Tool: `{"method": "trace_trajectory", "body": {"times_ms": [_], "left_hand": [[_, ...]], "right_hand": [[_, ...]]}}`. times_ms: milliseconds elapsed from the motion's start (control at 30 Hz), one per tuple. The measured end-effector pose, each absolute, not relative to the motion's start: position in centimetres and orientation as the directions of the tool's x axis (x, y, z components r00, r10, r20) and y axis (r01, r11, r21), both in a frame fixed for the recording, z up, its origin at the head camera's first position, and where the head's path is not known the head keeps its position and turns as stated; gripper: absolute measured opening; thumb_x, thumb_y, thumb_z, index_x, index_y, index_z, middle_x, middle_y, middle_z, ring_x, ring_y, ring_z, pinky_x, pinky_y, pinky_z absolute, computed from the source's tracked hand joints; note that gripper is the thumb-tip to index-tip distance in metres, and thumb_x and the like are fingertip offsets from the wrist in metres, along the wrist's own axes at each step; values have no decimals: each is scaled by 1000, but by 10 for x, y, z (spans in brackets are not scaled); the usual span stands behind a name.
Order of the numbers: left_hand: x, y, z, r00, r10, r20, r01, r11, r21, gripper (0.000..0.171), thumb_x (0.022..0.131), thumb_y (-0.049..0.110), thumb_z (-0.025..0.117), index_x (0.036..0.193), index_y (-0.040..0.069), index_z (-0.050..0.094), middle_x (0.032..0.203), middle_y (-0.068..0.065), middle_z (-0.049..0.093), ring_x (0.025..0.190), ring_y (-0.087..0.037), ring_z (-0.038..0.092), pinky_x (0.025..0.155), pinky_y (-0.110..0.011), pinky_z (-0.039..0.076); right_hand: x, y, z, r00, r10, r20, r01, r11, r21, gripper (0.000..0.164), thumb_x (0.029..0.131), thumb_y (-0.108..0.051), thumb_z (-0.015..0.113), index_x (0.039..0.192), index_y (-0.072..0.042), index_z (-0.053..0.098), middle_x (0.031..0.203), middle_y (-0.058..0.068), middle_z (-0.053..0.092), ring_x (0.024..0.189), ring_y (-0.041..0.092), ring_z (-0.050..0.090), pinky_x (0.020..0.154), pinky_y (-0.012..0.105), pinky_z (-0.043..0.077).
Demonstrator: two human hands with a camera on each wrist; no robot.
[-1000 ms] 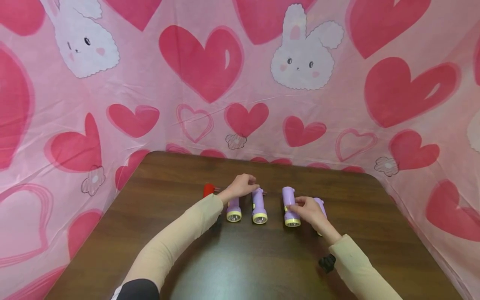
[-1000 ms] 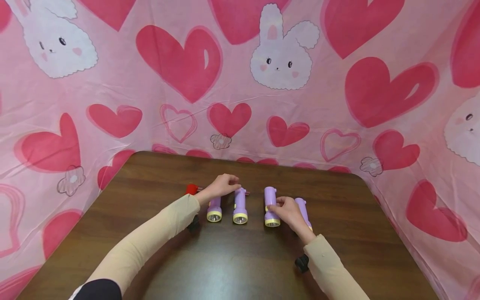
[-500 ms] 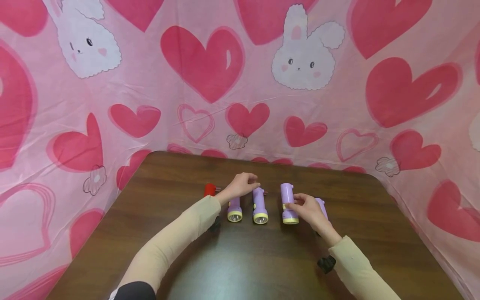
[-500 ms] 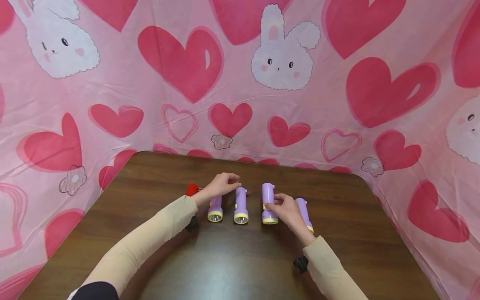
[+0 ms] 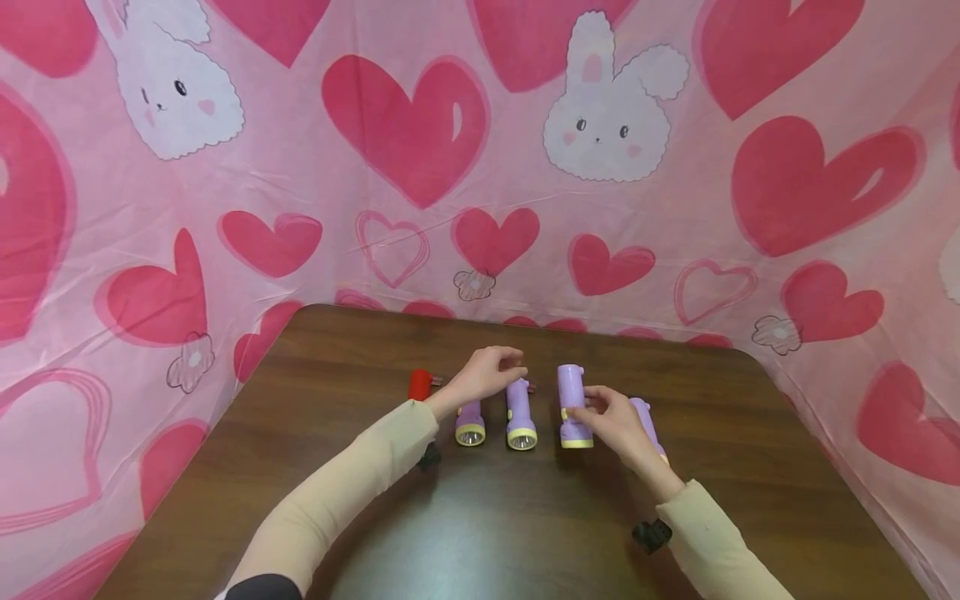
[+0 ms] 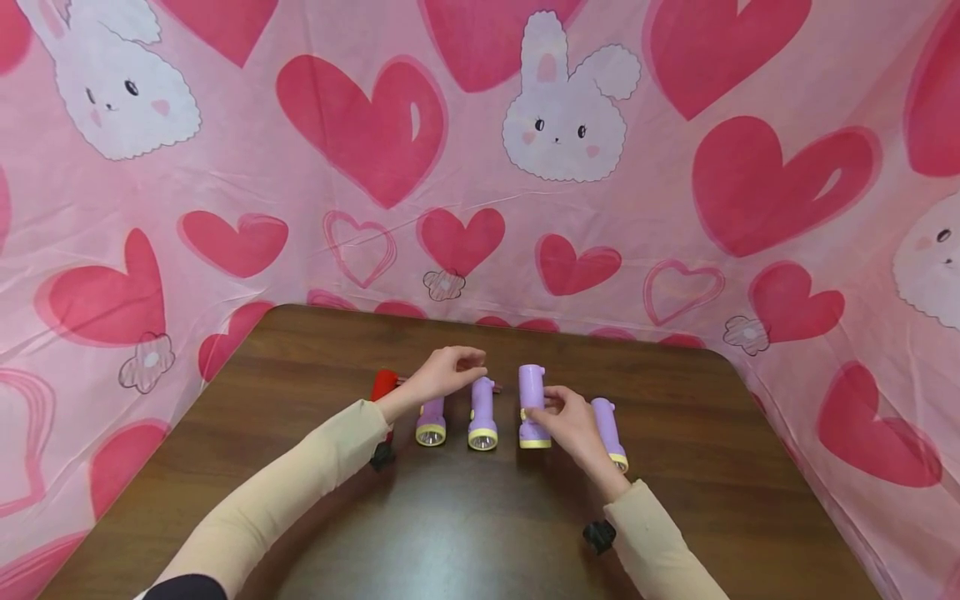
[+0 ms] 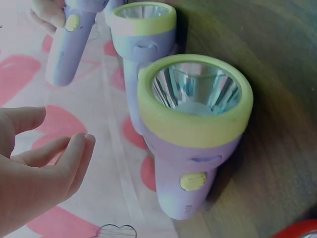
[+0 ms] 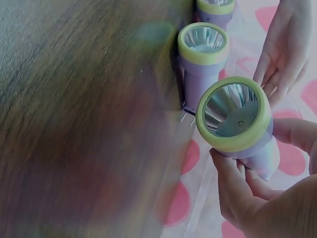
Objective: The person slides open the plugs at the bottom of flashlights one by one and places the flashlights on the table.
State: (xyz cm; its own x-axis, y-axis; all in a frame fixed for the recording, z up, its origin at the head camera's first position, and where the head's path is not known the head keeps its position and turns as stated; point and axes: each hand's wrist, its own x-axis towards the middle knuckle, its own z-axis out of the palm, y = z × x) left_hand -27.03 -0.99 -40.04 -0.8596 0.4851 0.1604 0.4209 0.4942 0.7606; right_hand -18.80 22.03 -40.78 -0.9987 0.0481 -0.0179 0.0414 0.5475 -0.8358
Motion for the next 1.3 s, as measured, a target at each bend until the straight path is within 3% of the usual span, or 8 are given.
{"method": "trace_trajectory", "body": {"times_ms": [333,767,1067,1300], "left_hand": [[-254,-8,-394,-838,506,205,462,458,760,39,95,19,65,128,-1,63,120,-16,71,111,-27,68,97,-38,55],[-236,-7,-386,-808,522,273,509,387,769,40,93,16,68,128,-2,63,122,-18,69,112,-28,68,96,-35,57],[-225,-11,-382,-790,520,323,540,344,768,42,93,13,68,130,-5,61,123,-21,67,111,-32,67,96,-46,56],[-218,-12,-380,-788,511,343,551,339,762,42,92,12,69,131,-1,61,123,-19,67,109,-31,68,94,-37,57]], "right_hand": [[-183,213,-403,-999,36,21,0,517,-856,48,86,-12,75,126,8,57,118,29,67,104,34,69,83,34,59],[-172,203,-394,-995,5,104,-83,569,-818,45,83,-12,78,122,2,61,110,23,72,100,32,71,81,29,57],[-164,195,-394,-978,-24,207,-181,592,-785,46,81,-13,81,121,-1,62,108,20,72,97,31,71,84,38,60],[-160,191,-395,-972,-45,230,-215,561,-800,47,79,-9,82,120,0,62,110,19,70,101,30,69,85,37,61]]}}
